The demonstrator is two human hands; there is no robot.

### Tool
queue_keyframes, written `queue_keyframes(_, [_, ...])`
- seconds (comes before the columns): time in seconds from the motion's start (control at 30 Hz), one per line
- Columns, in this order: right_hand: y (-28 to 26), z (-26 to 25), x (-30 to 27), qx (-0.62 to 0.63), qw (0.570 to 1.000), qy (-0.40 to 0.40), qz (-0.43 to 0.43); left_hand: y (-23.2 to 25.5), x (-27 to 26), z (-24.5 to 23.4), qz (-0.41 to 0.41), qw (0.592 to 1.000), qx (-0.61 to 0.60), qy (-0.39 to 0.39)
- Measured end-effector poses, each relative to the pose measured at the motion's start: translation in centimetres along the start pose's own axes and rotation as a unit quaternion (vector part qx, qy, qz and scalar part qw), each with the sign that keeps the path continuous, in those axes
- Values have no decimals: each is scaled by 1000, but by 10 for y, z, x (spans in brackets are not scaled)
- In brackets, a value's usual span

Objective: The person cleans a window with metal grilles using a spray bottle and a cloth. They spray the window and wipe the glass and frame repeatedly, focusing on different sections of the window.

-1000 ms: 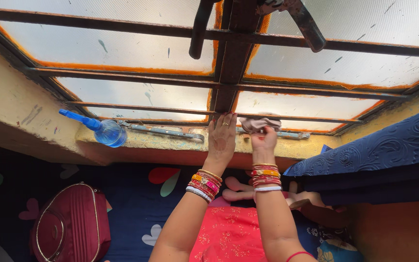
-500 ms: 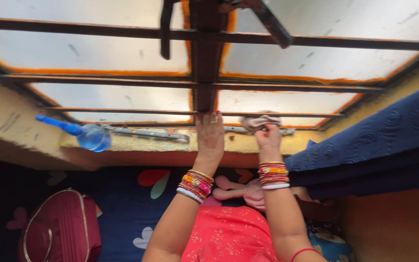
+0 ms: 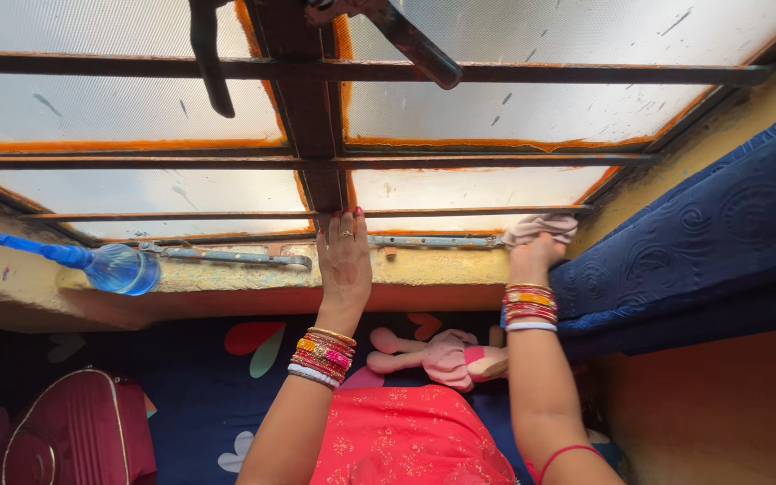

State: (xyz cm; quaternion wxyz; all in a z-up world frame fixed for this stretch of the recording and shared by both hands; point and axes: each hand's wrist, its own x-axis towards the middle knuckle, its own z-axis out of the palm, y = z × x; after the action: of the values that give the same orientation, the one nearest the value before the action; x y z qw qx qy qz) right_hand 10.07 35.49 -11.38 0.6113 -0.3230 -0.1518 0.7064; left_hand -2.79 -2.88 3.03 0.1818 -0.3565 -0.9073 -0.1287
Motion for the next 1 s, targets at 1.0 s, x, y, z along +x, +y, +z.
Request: queue_keyframes(1.0, [-66,69,-352,-169,761,-485,396,-41,-38,-40,-154,763,-600,-186])
